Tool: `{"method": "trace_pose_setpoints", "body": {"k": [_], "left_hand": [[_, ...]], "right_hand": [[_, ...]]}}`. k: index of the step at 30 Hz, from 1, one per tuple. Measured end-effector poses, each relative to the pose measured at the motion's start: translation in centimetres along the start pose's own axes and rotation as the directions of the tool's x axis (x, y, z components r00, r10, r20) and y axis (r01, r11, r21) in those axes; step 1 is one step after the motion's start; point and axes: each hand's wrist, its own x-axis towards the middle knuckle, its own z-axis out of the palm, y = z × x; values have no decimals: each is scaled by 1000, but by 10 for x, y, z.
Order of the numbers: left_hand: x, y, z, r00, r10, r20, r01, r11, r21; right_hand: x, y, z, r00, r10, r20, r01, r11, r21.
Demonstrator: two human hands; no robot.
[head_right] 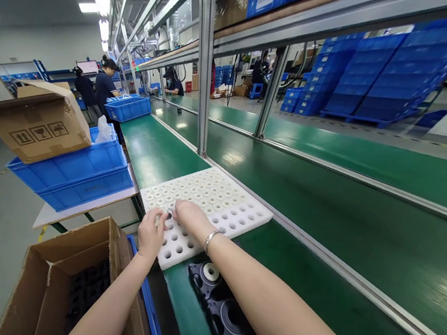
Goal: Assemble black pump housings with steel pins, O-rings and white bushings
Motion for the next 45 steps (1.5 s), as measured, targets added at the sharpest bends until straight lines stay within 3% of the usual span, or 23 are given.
{"method": "trace_pose_setpoints", "body": {"k": [5, 8, 11, 15, 19, 24, 27, 32, 35, 42, 45], "left_hand": [[-5, 29, -17, 983, -184, -28, 158, 907, -391], [-21, 59, -26, 942, -304, 138, 325, 734, -597], [-50, 86, -32, 831, -419, 367, 551, 520, -653], [-92, 116, -32, 668, -484, 566, 735, 307, -605], [-132, 138, -25, 550, -478, 685, 828, 207, -520], [-181, 155, -7, 454, -457, 765, 887, 149, -438], [-207, 161, 8, 397, -469, 789, 913, 112, -393], [-239, 170, 34, 370, -451, 812, 924, 86, -373], [-252, 176, 46, 360, -456, 814, 928, 84, -364], [-275, 188, 69, 381, -439, 814, 924, 139, -357], [-283, 192, 76, 388, -445, 808, 922, 182, -342]], "right_hand": [[-26, 1, -59, 985, 121, -124, -78, 950, 304], [-69, 0, -92, 982, 118, -146, -39, 891, 453], [-122, -2, -109, 979, 156, -129, -36, 762, 647], [-188, -10, -110, 957, 289, 33, -164, 442, 882], [-237, -22, -104, 887, 426, 177, -239, 98, 966], [-279, -40, -104, 797, 517, 312, -109, -385, 916], [-300, -45, -108, 767, 523, 372, -42, -538, 842], [-330, -45, -121, 763, 503, 406, 17, -643, 765], [-342, -42, -131, 726, 540, 426, 61, -668, 742], [-364, -40, -151, 712, 524, 468, 145, -762, 631], [-373, -36, -153, 725, 536, 432, 180, -753, 632]]}}
